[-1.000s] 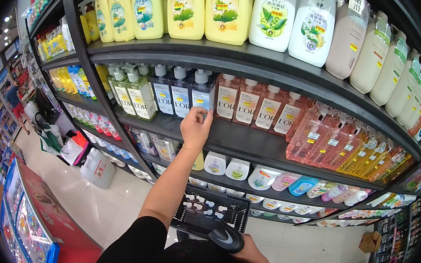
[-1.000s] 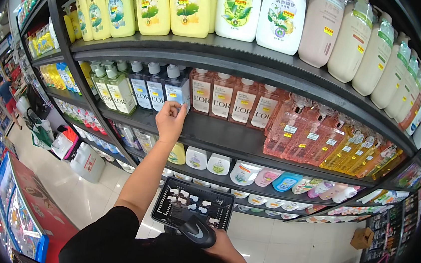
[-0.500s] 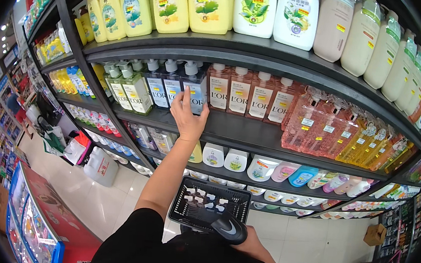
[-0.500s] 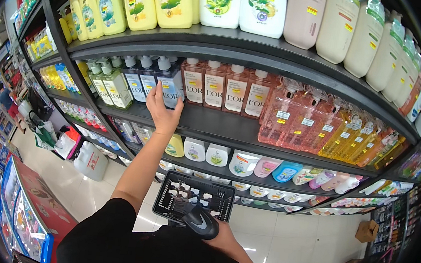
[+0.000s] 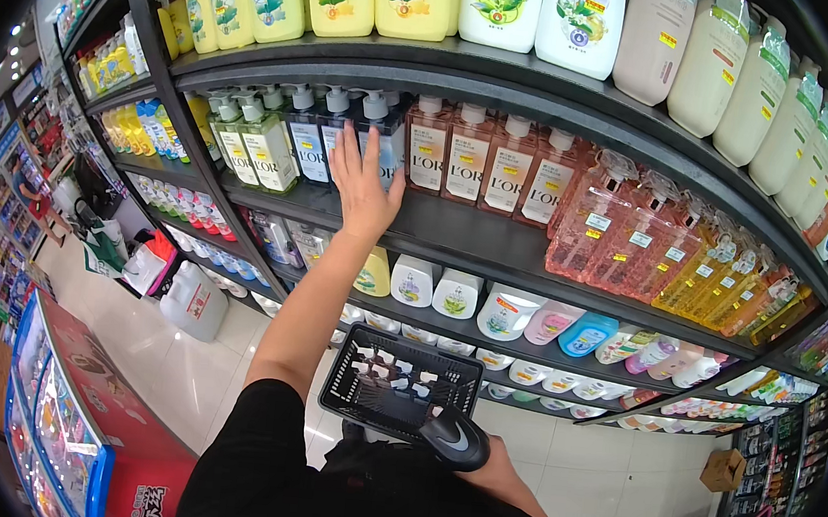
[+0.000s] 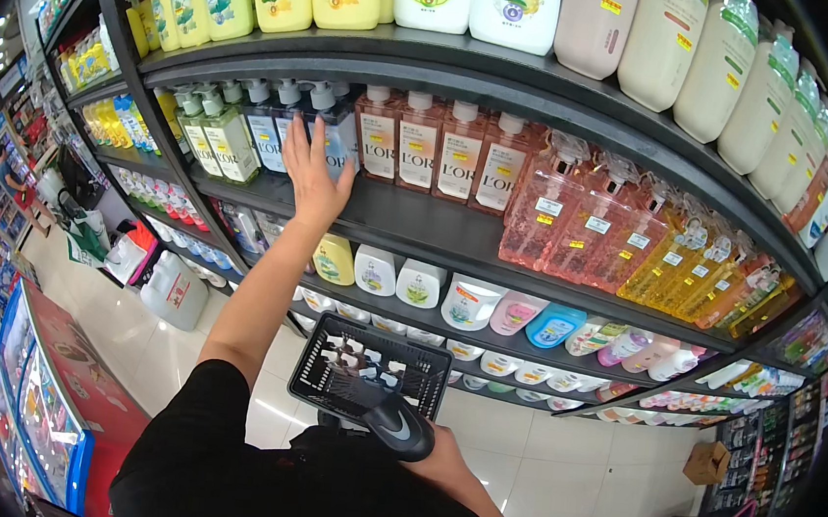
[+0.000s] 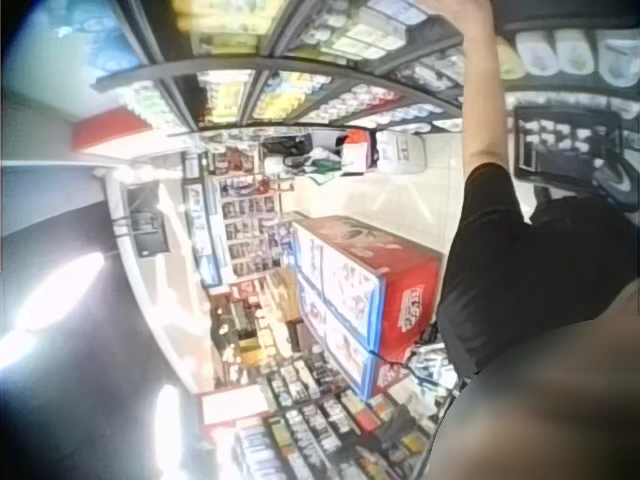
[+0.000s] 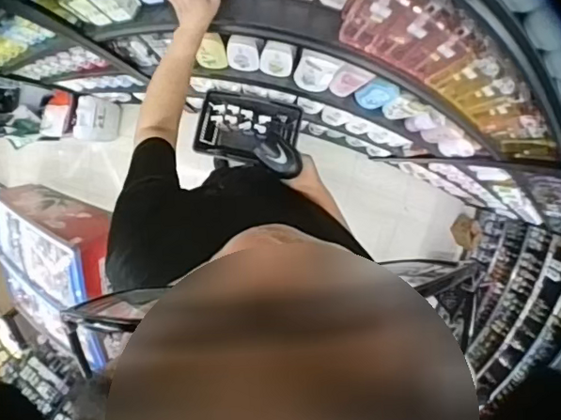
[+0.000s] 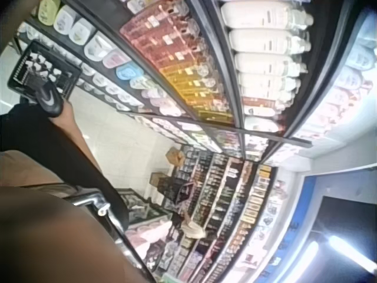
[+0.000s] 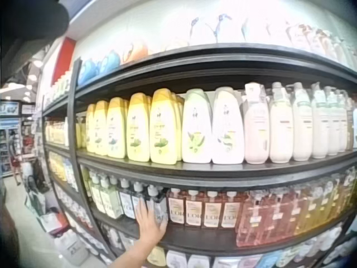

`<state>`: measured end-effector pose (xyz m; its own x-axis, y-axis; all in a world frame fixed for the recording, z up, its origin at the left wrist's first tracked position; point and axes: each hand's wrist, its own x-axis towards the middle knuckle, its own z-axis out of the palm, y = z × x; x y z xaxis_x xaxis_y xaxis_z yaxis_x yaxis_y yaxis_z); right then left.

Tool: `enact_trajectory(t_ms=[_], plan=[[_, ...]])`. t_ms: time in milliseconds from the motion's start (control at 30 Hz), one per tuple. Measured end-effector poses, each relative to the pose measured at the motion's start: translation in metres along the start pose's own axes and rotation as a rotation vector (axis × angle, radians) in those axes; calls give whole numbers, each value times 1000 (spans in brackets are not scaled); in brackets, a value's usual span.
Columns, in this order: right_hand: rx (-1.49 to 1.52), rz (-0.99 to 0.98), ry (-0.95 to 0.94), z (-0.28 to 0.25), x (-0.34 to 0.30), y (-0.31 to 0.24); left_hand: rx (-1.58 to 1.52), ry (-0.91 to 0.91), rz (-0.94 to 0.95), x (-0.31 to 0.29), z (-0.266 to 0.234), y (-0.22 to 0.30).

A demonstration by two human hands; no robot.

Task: Scanning various toiletries and coffee syrups and placing them into a shopping basket.

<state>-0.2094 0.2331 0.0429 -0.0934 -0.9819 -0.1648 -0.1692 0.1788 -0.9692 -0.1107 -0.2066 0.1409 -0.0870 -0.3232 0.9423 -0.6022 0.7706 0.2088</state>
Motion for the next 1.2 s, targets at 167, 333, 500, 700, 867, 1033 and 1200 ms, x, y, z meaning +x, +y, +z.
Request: enact_trajectory(t_ms=[167, 333, 500, 700, 867, 1033, 1200], plan=[[13, -2, -27, -4, -7, 16, 40, 39, 81, 34, -1, -5], [-20, 1, 15, 4, -2, 3, 124, 29, 162, 42, -2, -11], [-71, 60, 17, 14, 7, -1, 80, 49, 223, 49, 1, -20], [-59, 21, 53, 36, 20, -9, 45, 107, 168, 40, 14, -26], [-74, 72, 74, 52, 26, -20, 22, 53, 147, 39, 6, -27], [-91, 19, 85, 56, 26, -27, -190, 8, 135, 45, -32, -48], [-80, -17, 102, 61, 26, -18, -219, 42, 86, 78, -60, -82]])
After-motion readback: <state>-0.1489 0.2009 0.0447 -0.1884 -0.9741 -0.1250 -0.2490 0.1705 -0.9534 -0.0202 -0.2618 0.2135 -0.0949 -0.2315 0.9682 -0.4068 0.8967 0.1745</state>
